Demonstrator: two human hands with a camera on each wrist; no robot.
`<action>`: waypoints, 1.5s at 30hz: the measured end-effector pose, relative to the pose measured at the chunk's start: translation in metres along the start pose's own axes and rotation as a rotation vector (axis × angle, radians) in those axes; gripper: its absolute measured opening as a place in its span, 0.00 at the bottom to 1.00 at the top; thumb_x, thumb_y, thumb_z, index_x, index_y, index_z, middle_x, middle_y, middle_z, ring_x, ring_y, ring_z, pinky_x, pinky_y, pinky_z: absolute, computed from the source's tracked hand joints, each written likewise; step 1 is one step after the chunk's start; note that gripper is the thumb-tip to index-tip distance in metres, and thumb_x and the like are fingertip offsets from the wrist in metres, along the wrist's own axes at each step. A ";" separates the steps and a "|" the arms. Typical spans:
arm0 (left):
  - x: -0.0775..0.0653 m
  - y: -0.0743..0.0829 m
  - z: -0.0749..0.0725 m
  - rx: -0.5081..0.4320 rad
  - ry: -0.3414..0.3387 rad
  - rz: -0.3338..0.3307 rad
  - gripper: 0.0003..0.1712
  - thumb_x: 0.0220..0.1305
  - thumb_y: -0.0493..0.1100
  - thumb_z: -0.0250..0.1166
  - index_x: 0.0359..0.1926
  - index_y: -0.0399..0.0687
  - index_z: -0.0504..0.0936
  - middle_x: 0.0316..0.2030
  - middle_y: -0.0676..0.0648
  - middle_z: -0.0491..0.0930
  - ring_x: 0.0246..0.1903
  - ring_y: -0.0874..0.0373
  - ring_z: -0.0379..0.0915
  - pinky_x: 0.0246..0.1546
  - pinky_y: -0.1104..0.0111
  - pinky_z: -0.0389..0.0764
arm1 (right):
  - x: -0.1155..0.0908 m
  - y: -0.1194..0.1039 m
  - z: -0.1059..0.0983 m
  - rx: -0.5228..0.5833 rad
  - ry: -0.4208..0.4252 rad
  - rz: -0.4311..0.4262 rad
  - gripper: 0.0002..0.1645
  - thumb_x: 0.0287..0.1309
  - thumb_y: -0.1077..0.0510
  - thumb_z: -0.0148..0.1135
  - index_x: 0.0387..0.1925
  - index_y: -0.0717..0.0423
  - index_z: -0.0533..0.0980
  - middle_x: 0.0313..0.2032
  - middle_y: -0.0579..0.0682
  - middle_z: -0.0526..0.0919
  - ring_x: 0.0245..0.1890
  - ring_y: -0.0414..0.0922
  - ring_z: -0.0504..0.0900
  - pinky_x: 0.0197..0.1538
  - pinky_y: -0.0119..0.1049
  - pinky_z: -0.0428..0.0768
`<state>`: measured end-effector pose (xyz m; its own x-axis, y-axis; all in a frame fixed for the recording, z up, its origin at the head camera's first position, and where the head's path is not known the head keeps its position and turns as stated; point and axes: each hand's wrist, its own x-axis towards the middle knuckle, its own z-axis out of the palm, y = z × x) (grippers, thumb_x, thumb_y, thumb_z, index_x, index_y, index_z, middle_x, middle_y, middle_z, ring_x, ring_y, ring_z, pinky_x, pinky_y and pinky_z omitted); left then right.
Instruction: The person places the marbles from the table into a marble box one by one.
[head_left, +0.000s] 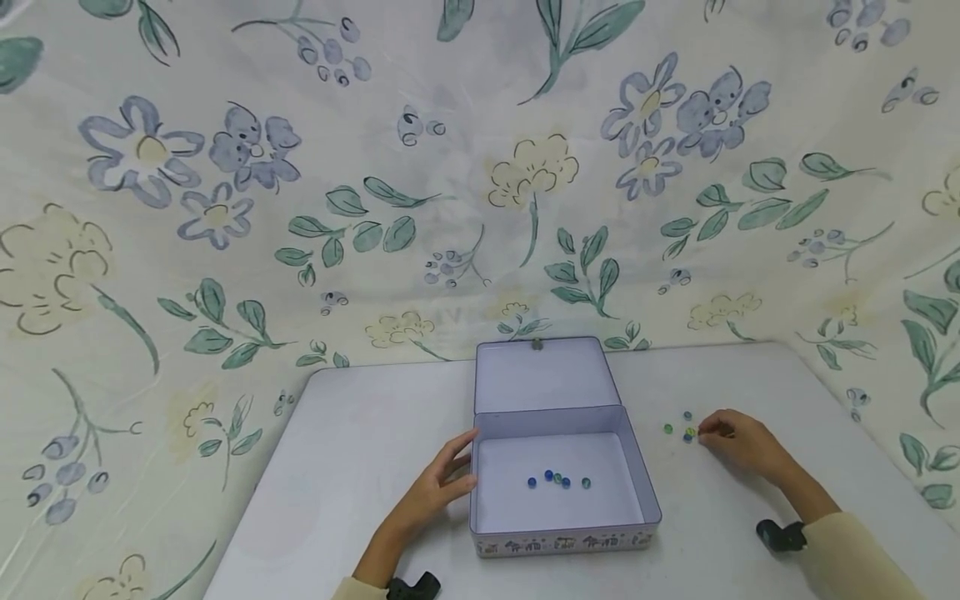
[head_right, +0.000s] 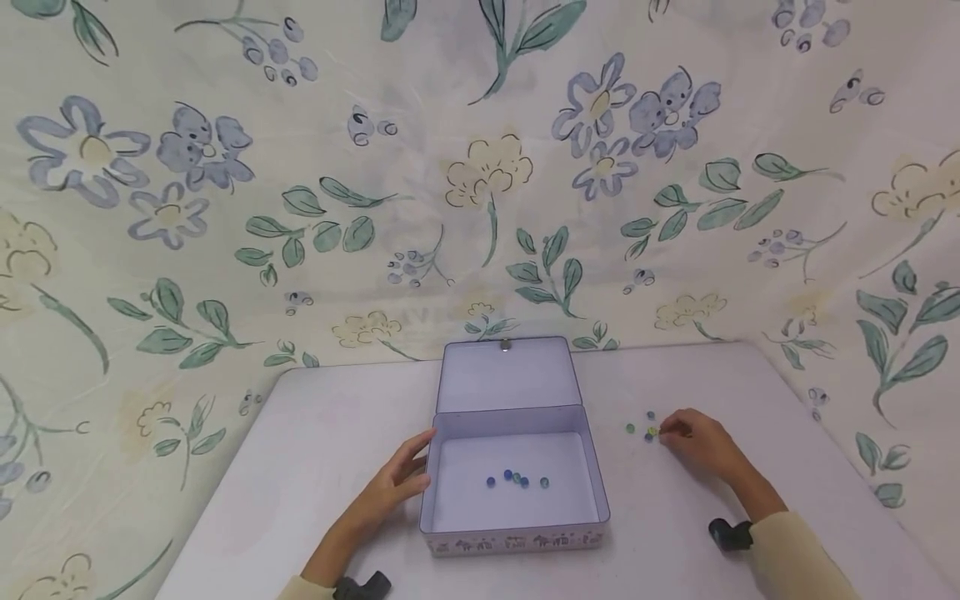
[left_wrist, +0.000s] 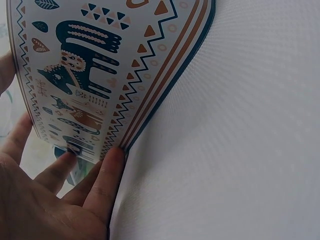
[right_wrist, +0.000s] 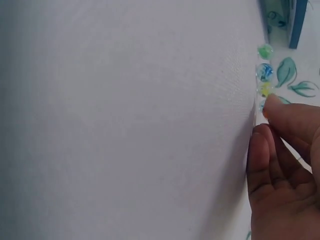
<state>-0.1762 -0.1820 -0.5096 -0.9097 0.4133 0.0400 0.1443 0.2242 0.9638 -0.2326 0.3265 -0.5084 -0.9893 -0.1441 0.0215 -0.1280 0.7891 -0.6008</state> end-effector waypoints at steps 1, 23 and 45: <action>0.000 0.000 0.000 -0.002 -0.001 -0.001 0.38 0.72 0.39 0.57 0.78 0.56 0.54 0.79 0.41 0.46 0.73 0.29 0.51 0.68 0.33 0.59 | -0.001 0.000 0.000 0.002 -0.001 0.012 0.09 0.62 0.60 0.65 0.43 0.60 0.81 0.40 0.53 0.85 0.43 0.52 0.83 0.47 0.51 0.83; -0.003 -0.002 0.001 -0.017 -0.002 -0.006 0.38 0.71 0.38 0.58 0.78 0.54 0.54 0.79 0.41 0.48 0.73 0.29 0.52 0.68 0.33 0.60 | -0.013 0.007 -0.006 0.075 -0.026 0.002 0.10 0.63 0.59 0.65 0.45 0.59 0.80 0.41 0.51 0.86 0.41 0.43 0.83 0.38 0.29 0.80; 0.001 -0.003 0.000 0.001 0.005 -0.005 0.38 0.72 0.40 0.58 0.78 0.56 0.54 0.79 0.42 0.48 0.74 0.29 0.51 0.68 0.34 0.60 | -0.005 -0.040 -0.023 0.137 -0.009 -0.173 0.12 0.66 0.57 0.64 0.46 0.61 0.80 0.40 0.51 0.87 0.38 0.29 0.81 0.39 0.26 0.83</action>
<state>-0.1775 -0.1822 -0.5123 -0.9123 0.4078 0.0366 0.1401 0.2269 0.9638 -0.2243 0.3089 -0.4660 -0.9526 -0.2761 0.1274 -0.2848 0.6635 -0.6918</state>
